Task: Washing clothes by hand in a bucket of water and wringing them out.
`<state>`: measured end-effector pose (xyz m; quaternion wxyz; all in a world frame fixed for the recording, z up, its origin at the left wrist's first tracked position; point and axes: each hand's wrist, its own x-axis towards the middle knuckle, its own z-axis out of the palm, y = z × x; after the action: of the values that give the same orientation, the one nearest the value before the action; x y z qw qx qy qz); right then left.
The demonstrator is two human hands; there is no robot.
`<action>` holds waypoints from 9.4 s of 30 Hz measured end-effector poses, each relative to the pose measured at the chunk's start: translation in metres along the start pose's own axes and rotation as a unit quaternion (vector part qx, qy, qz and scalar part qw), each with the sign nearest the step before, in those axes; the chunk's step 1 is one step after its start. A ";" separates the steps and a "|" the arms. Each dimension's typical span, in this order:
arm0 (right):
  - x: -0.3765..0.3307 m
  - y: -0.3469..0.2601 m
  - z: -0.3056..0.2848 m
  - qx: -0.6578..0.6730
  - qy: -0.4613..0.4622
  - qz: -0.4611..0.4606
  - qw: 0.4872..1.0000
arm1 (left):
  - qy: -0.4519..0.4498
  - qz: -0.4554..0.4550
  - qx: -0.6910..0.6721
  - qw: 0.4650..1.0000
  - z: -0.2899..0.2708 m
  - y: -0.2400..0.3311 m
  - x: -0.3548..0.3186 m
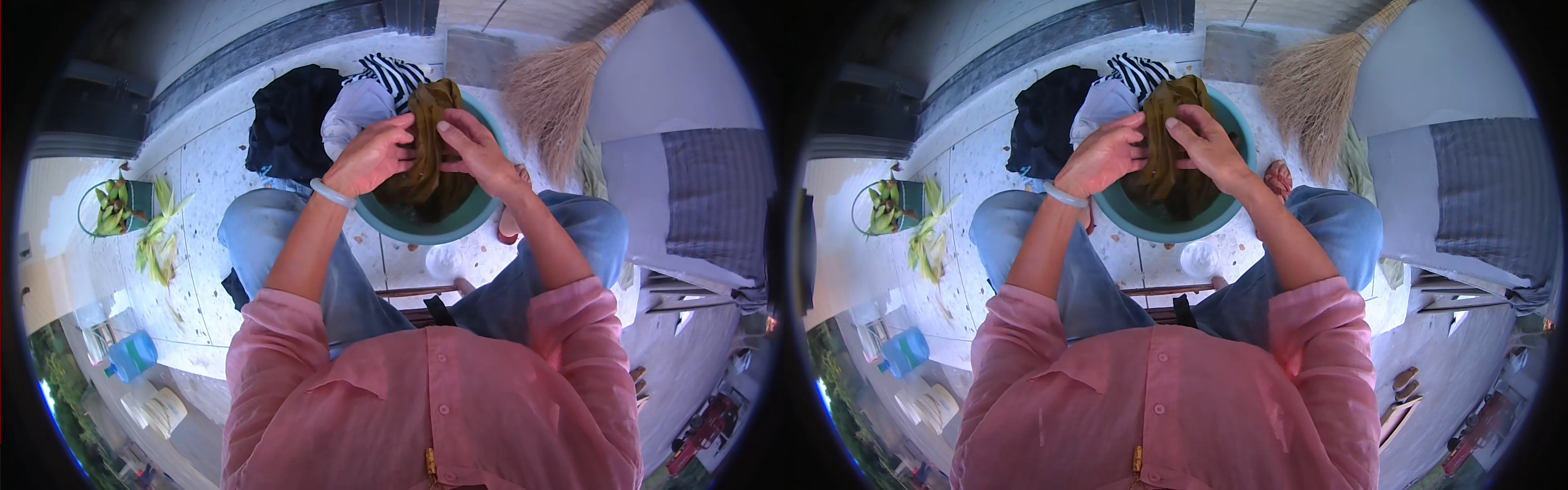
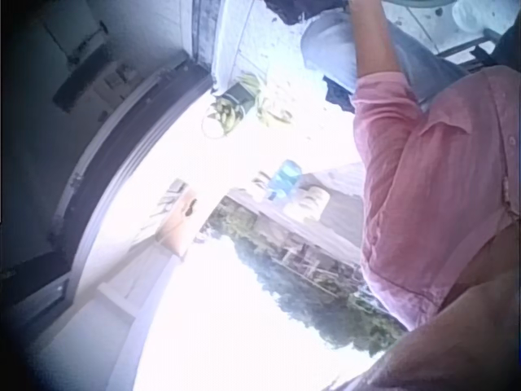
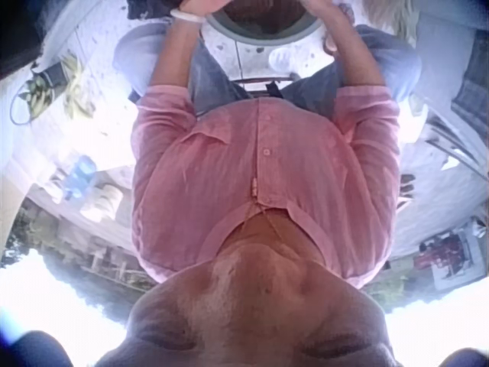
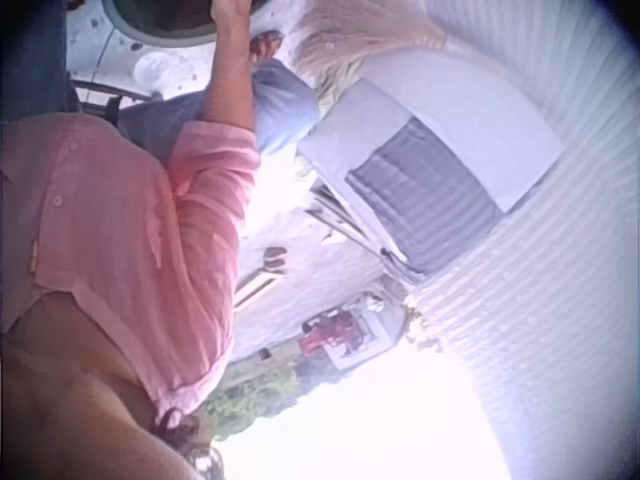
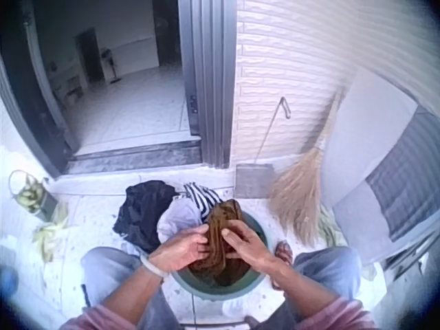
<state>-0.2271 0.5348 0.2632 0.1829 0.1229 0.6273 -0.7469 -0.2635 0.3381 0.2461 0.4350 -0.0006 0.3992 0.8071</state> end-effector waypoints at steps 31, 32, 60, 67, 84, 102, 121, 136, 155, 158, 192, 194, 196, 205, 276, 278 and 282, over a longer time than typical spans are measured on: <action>0.015 -0.014 -0.001 -0.198 -0.104 -0.258 0.940 | 0.073 0.327 0.255 0.907 0.025 0.003 -0.001; 0.015 -0.016 -0.002 -0.197 -0.098 -0.257 0.941 | 0.090 0.290 0.365 0.880 0.024 0.003 -0.003; -0.055 0.318 -0.045 -0.665 -0.435 0.032 0.607 | 0.259 0.229 0.163 0.924 0.026 0.040 -0.055; -0.058 0.402 -0.064 -0.623 -0.105 -0.019 0.775 | 0.250 0.190 0.161 0.936 0.026 0.043 -0.048; -0.057 0.432 -0.076 -0.616 -0.150 -0.068 0.770 | 0.216 0.188 0.122 0.951 0.023 0.041 -0.048; -0.049 0.415 -0.060 -0.653 -0.148 -0.052 0.741 | 0.236 0.182 0.138 0.944 0.024 0.043 -0.041; -0.034 0.322 -0.063 -0.721 -0.380 0.090 0.572 | 0.209 0.268 0.120 0.933 0.063 0.044 -0.079; -0.084 -0.028 0.014 0.102 -0.242 -0.040 0.964 | 0.209 0.294 0.140 0.922 0.130 0.075 -0.097; 0.073 0.126 0.096 -0.355 0.079 -0.072 0.929 | 0.313 0.433 0.156 0.831 0.150 0.230 -0.199; 0.029 0.038 0.156 -0.020 0.166 -0.348 0.923 | 0.308 0.506 0.584 0.554 0.157 0.238 -0.217; 0.068 0.155 0.049 0.574 0.140 0.246 0.769 | 0.295 0.542 0.288 0.732 0.235 0.290 -0.146; 0.067 0.147 0.029 0.547 0.141 0.225 0.794 | 0.300 0.552 0.416 0.658 0.217 0.292 -0.165; 0.075 0.152 -0.025 0.305 0.184 0.057 0.933 | 0.093 0.523 0.359 0.768 0.191 0.279 -0.157; 0.051 -0.012 -0.028 -0.344 0.258 -0.252 0.867 | 0.291 0.302 0.165 0.893 0.160 0.156 -0.144; 0.045 0.025 -0.006 -0.459 0.252 -0.364 0.770 | 0.210 0.065 -0.042 0.975 0.058 -0.032 0.029; 0.041 0.015 -0.015 -0.341 0.225 -0.340 0.847 | 0.095 -0.001 -0.062 0.993 0.056 -0.022 0.018; 0.026 -0.009 -0.032 -0.117 0.136 -0.223 0.958 | 0.064 0.030 0.294 0.953 0.041 -0.013 -0.005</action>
<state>-0.2561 0.5645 0.2546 -0.0622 0.0587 0.7410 -0.6660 -0.2368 0.3655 0.2672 0.3654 0.0878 0.6454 0.6650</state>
